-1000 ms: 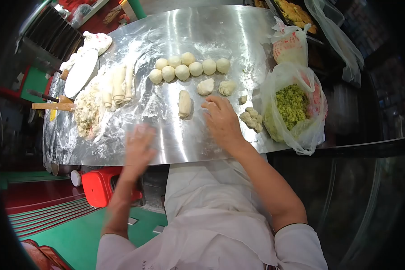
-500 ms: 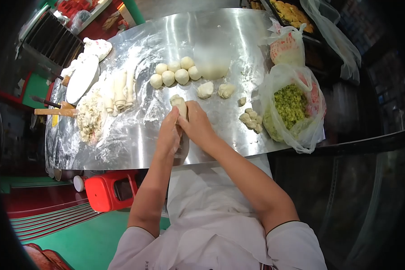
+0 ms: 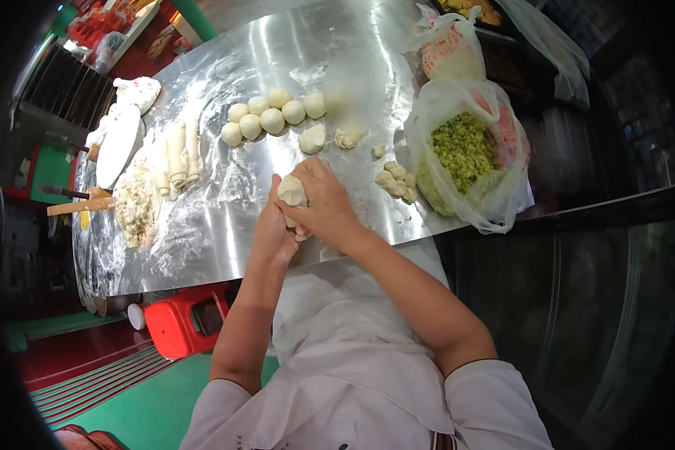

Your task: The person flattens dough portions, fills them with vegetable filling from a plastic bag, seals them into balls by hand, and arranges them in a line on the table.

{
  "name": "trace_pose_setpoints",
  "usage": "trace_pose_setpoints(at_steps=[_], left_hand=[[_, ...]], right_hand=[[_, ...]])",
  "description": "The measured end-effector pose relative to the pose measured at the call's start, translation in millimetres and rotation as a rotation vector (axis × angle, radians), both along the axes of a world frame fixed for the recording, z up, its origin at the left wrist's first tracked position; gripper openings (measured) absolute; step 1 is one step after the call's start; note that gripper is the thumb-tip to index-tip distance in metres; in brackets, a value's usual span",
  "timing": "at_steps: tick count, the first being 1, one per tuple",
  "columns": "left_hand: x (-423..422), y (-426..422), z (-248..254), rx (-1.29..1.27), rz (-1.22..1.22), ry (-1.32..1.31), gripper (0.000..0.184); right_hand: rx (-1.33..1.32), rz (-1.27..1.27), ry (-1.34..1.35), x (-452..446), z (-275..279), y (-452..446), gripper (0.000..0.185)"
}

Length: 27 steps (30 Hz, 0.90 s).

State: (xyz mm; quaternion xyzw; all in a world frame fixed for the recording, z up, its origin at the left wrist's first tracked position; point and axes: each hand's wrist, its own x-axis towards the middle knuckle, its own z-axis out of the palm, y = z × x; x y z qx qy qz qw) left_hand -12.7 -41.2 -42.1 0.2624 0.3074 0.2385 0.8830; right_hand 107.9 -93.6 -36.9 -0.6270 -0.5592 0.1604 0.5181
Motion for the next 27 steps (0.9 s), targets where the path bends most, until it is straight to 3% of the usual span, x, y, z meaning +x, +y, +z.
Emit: trace_pose_setpoints(at_steps=[3,7,9,11,12,16,18,20,21,23,25,27], left_hand=[[6,-11,-1,-0.013,0.163,0.177,0.037],[-4,-10,0,0.104,0.199,0.279,0.036],[-23,0,-10,0.334,0.213,0.316,0.044],[-53,20,2,0.466,0.073,0.38,0.048],[-63,24,6,0.596,-0.056,0.449,0.054],[-82,20,4,0.563,0.069,0.499,0.066],[-87,21,-9,0.546,0.033,0.524,0.049],[-93,20,-10,0.503,-0.051,0.514,0.048],[-95,20,-9,0.504,-0.046,0.527,0.048],[-93,14,0,0.539,-0.174,0.543,0.046],[-95,20,-8,0.506,-0.232,0.678,0.049],[-93,26,-16,1.182,-0.412,0.929,0.051]], right_hand=[[0.0,-0.015,-0.143,-3,2,-2,0.038],[0.026,-0.107,-0.125,1,-9,21,0.04],[-0.151,-0.113,-0.369,10,-16,31,0.046],[-0.229,-0.129,-0.364,24,-27,25,0.051],[-0.232,-0.142,-0.423,30,-23,18,0.044],[-0.276,-0.236,-0.677,78,-13,-4,0.035],[-0.34,-0.284,-0.74,110,-25,-7,0.032],[-0.401,-0.216,-0.85,119,-35,-5,0.025],[-0.396,-0.208,-0.84,117,-42,-6,0.025],[-0.167,-0.148,-0.552,93,-21,-16,0.021],[-0.147,-0.046,-0.442,66,-18,-30,0.02],[-0.123,0.043,-0.342,52,-22,-40,0.02]])
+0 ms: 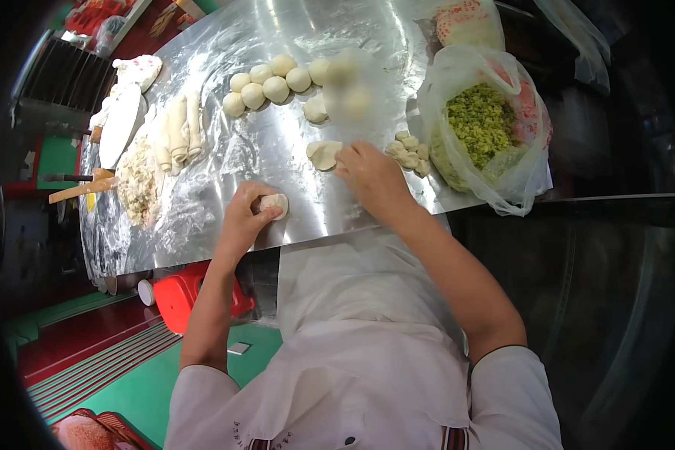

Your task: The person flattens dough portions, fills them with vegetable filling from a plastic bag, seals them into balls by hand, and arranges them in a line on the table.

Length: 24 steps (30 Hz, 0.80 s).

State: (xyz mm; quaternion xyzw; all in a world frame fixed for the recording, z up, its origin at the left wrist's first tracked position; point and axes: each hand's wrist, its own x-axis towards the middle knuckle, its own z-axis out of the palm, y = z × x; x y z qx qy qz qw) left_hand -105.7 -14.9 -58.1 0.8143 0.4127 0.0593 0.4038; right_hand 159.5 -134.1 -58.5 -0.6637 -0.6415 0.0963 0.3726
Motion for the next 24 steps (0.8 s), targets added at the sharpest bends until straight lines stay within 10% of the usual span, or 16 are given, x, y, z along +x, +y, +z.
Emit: trace_pose_setpoints(at_steps=[4,13,15,18,23,24], left_hand=[[33,-16,1,0.588,-0.147,0.066,0.06],[48,14,-29,0.781,-0.222,0.147,0.061],[35,16,-12,0.301,-0.104,-0.162,0.053],[20,4,12,0.382,-0.128,0.186,0.034],[21,-1,15,0.272,0.085,0.057,0.017],[25,-3,11,-0.187,0.192,-0.317,0.02]], right_hand=[[-0.056,-0.051,-0.031,-17,-28,-15,0.02],[-0.071,-0.125,-0.311,29,-8,-3,0.01],[-0.08,-0.22,-0.441,57,19,-2,0.005],[-0.239,-0.105,-0.679,89,12,6,0.006],[-0.279,-0.15,-0.488,80,39,12,0.01],[-0.286,-0.231,-0.305,74,48,8,0.01]])
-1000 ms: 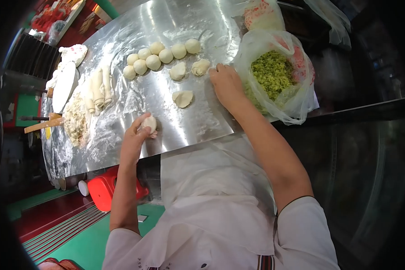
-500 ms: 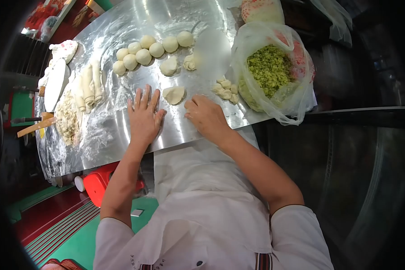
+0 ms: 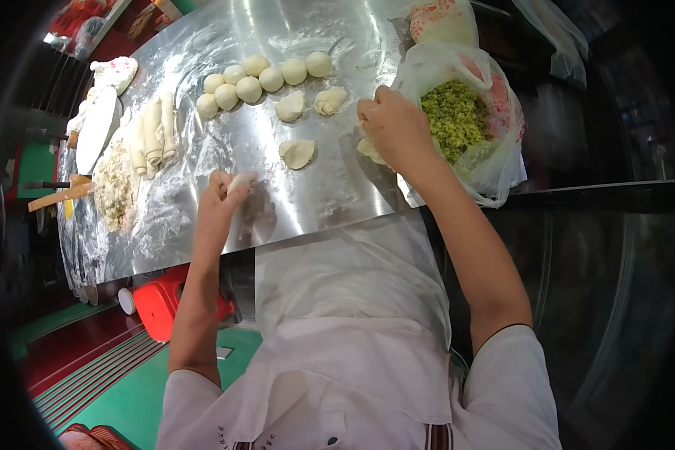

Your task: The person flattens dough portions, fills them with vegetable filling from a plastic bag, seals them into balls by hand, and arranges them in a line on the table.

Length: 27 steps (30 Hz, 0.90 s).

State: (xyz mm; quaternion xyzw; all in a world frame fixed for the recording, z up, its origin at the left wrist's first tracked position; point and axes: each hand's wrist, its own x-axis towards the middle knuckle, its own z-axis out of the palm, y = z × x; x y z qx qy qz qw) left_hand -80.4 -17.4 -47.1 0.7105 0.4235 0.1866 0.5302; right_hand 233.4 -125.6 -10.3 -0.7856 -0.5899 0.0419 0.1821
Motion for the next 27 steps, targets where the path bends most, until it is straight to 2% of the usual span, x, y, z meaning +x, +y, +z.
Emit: trace_pose_setpoints(at_steps=[1,3,4,6,7,9,10,12,13,15,17,20,24,27], left_hand=[[6,-3,-4,-0.435,0.072,-0.408,0.023],[27,-14,2,-0.529,0.101,-0.476,0.027],[40,-19,5,-0.617,0.124,-0.545,0.031],[69,-27,4,-0.624,0.095,-0.587,0.035],[81,-30,3,-0.632,0.068,-0.628,0.039],[100,-35,-2,-0.727,0.042,-0.612,0.043],[107,-39,0,-0.821,0.018,-0.595,0.047],[115,-47,6,-0.833,0.007,-0.556,0.048],[120,-49,4,-0.792,0.024,-0.619,0.045],[120,-50,3,-0.748,0.045,-0.677,0.043],[113,-47,13,-0.615,0.086,-0.536,0.036],[106,-41,10,-0.557,0.091,-0.55,0.033],[107,-44,13,-0.604,0.136,-0.532,0.031],[116,-52,14,-0.727,0.143,-0.652,0.029]], right_hand=[[-0.008,0.005,0.002,-4,0,-4,0.01],[0.153,0.041,0.392,-10,0,-10,0.012],[0.154,0.041,0.391,-14,1,-13,0.012],[0.147,0.024,0.675,-26,1,-16,0.015],[0.148,0.023,0.674,-32,-2,-17,0.015],[0.2,-0.05,1.062,-44,-10,-17,0.017],[0.203,-0.053,1.062,-51,-10,-18,0.017],[0.319,-0.015,0.766,-60,-11,-21,0.015],[0.341,0.034,0.715,-60,-12,-23,0.013],[0.387,-0.024,0.7,-55,-17,-24,0.013],[0.433,-0.086,0.687,-49,-19,-27,0.012],[0.394,-0.101,0.674,-44,-15,-28,0.013],[0.349,-0.011,0.722,-57,-11,-29,0.013],[0.38,0.062,0.642,-63,-25,-27,0.012]])
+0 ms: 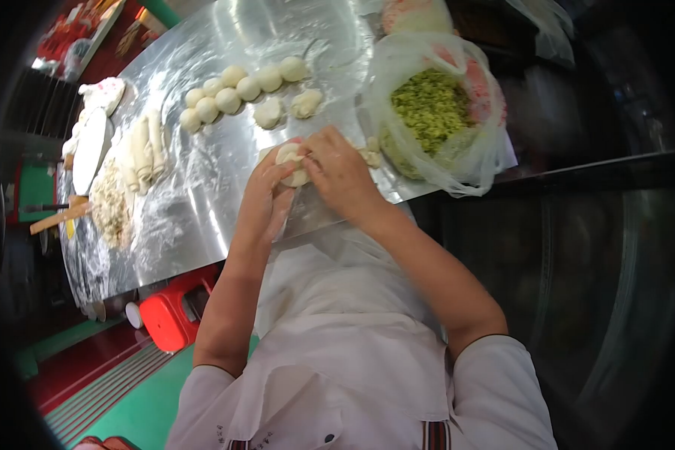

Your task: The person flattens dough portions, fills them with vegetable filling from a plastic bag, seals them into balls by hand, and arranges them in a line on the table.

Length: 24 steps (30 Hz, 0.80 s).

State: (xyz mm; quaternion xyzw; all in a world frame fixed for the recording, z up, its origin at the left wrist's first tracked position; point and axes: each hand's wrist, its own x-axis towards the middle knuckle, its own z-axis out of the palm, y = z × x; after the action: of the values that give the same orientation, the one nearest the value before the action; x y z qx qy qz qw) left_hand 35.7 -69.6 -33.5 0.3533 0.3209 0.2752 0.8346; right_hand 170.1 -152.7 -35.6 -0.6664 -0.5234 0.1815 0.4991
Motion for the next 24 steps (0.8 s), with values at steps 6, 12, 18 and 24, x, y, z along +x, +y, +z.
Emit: trace_pose_setpoints(at_steps=[6,12,18,24], left_hand=[[3,7,-10,0.168,0.007,0.147,0.027],[9,11,-2,0.205,-0.035,0.118,0.031],[44,-1,17,0.059,-0.176,-0.059,0.04],[98,-22,32,0.096,-0.335,-0.078,0.034]], right_hand=[[-0.058,-0.004,-0.266,23,-10,-11,0.009],[-0.174,-0.148,-0.716,97,43,-36,0.015],[-0.701,-0.283,-0.894,166,-4,-59,0.034],[-0.424,-0.125,-0.918,142,-16,-52,0.04]])
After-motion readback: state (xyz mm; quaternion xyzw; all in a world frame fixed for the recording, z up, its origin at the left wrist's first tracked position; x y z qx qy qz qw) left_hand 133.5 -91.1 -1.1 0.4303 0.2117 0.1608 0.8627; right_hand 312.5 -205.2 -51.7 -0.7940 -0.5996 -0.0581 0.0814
